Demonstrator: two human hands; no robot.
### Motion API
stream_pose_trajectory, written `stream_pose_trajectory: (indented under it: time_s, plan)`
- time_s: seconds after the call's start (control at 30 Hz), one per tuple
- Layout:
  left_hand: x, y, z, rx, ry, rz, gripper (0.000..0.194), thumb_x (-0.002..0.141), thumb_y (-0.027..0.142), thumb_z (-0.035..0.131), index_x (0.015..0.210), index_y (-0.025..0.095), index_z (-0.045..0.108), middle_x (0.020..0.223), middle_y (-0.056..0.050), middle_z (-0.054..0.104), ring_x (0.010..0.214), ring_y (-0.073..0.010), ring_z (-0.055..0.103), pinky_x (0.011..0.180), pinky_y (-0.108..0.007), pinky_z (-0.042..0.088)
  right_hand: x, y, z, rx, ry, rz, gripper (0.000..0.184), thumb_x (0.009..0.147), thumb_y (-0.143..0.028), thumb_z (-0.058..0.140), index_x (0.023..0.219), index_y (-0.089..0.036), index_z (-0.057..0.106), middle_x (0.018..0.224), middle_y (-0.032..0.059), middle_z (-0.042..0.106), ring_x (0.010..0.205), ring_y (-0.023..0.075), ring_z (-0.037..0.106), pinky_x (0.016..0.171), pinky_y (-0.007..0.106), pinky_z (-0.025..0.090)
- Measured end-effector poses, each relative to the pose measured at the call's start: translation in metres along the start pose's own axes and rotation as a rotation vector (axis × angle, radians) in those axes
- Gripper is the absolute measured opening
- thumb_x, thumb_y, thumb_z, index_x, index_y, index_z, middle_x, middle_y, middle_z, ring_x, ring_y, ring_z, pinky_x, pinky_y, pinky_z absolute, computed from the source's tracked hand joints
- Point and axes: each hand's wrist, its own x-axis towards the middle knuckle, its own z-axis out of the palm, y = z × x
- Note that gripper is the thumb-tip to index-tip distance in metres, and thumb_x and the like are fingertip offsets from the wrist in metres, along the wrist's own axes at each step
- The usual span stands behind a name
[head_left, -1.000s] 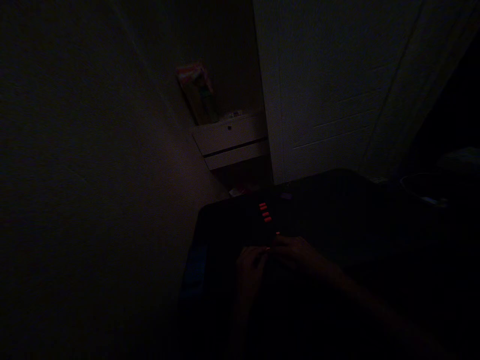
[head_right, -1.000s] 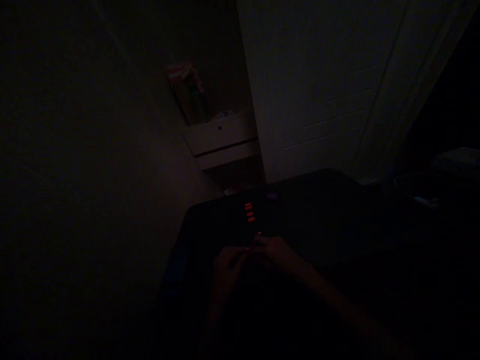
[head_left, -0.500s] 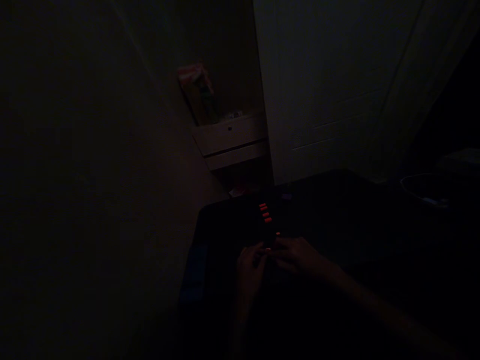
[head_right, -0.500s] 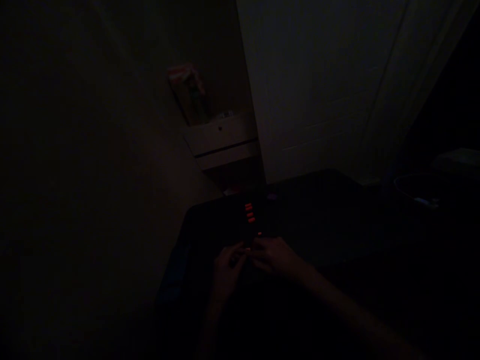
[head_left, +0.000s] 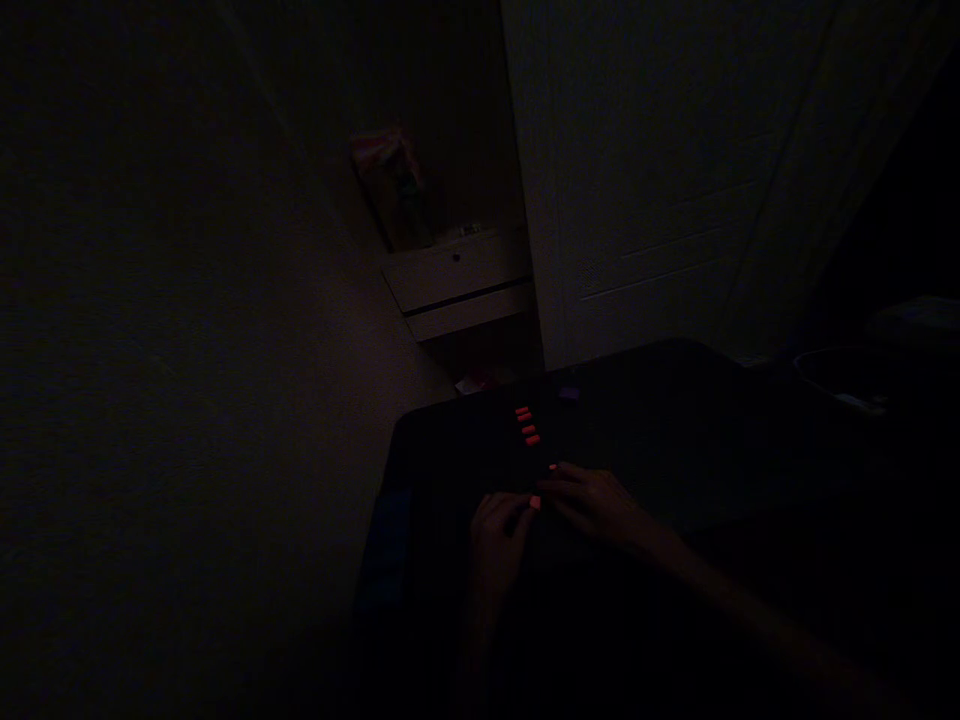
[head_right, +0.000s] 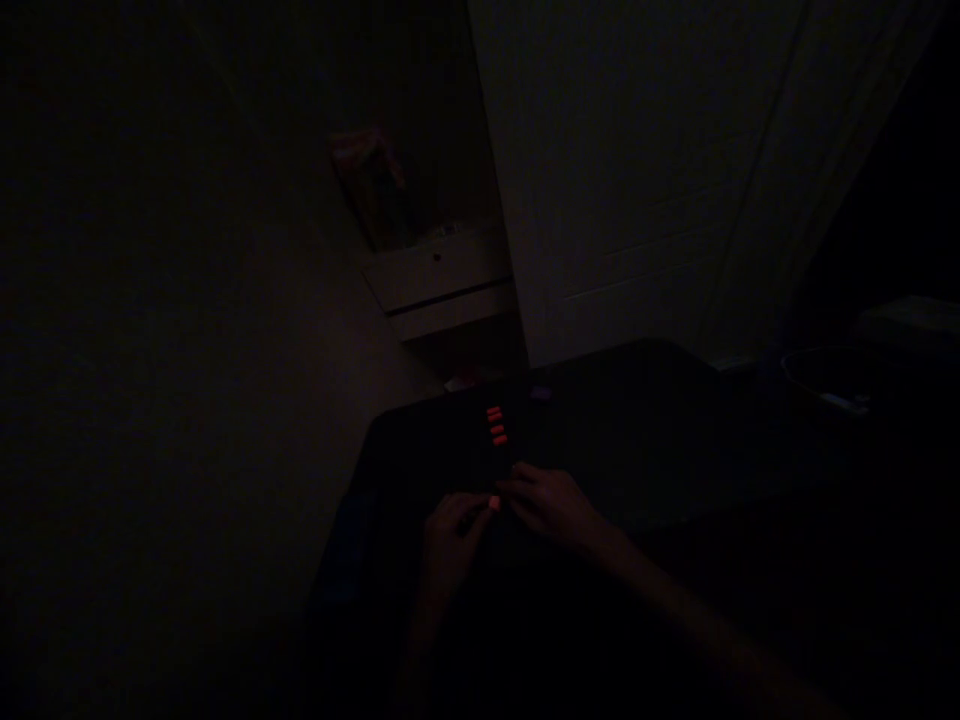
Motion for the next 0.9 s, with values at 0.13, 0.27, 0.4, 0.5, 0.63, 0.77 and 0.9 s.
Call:
stream_pose_trajectory:
  time_s: [0.13,0.27,0.4,0.5,0.63,0.77,0.9]
  plan:
    - [0.000,0.002,0.000,-0.017,0.002,-0.017,0.009,0.091,0.020,0.072,0.094,0.024,0.078,0.094,-0.004,0.079,0.089,-0.0227,0.071,0.083,-0.038,0.054,0.004,-0.002,-0.002,-0.047,-0.084,0.051,0.034,0.101,-0.027,0.056,0.131,-0.027,0.070,0.120,0.0103,0.071,0.092,0.0217,0.074,0.076,0.029,0.057]
    - [0.000,0.001,0.002,-0.027,0.037,-0.012,0.009,0.090,0.019,0.072,0.093,0.023,0.079,0.091,-0.004,0.078,0.088,-0.0223,0.070,0.080,-0.036,0.055,0.005,-0.005,-0.005,-0.010,-0.117,0.061,0.030,0.102,-0.031,0.055,0.126,-0.028,0.073,0.118,0.0083,0.072,0.093,0.0206,0.074,0.079,0.029,0.056]
    - [0.001,0.000,0.003,-0.027,0.053,-0.043,0.009,0.091,0.024,0.071,0.091,0.023,0.079,0.088,-0.005,0.076,0.085,-0.0218,0.070,0.076,-0.034,0.055,0.004,-0.004,-0.005,0.053,-0.117,0.045,0.028,0.104,-0.036,0.053,0.119,-0.028,0.076,0.114,0.0066,0.073,0.096,0.0192,0.073,0.084,0.028,0.055]
    - [0.001,-0.001,0.002,-0.027,0.024,-0.058,0.012,0.092,0.027,0.070,0.089,0.023,0.080,0.086,-0.005,0.075,0.083,-0.0213,0.069,0.076,-0.034,0.055,0.004,-0.001,-0.003,0.084,-0.115,0.043,0.028,0.105,-0.039,0.053,0.115,-0.026,0.075,0.111,0.0063,0.074,0.098,0.0196,0.073,0.087,0.028,0.055]
    - [0.001,-0.003,0.002,-0.044,-0.005,-0.068,0.009,0.089,0.022,0.072,0.090,0.024,0.081,0.086,-0.004,0.075,0.083,-0.0206,0.069,0.076,-0.033,0.055,0.004,0.003,-0.001,0.099,-0.128,0.037,0.028,0.105,-0.040,0.053,0.112,-0.025,0.075,0.111,0.0066,0.074,0.099,0.0207,0.073,0.085,0.029,0.056]
    - [0.001,-0.005,0.003,-0.077,-0.005,-0.092,0.009,0.087,0.020,0.073,0.088,0.023,0.081,0.087,-0.004,0.075,0.083,-0.0201,0.069,0.076,-0.033,0.055,0.005,0.005,0.001,0.106,-0.136,0.041,0.027,0.105,-0.038,0.053,0.110,-0.025,0.076,0.108,0.0064,0.075,0.099,0.0210,0.073,0.084,0.029,0.056]
    - [0.001,-0.006,0.004,-0.057,0.003,-0.101,0.008,0.087,0.021,0.073,0.083,0.022,0.080,0.083,-0.004,0.073,0.080,-0.0201,0.069,0.074,-0.032,0.054,0.006,0.005,0.003,0.130,-0.118,0.023,0.026,0.105,-0.037,0.053,0.112,-0.025,0.075,0.109,0.0068,0.074,0.098,0.0199,0.073,0.084,0.028,0.055]
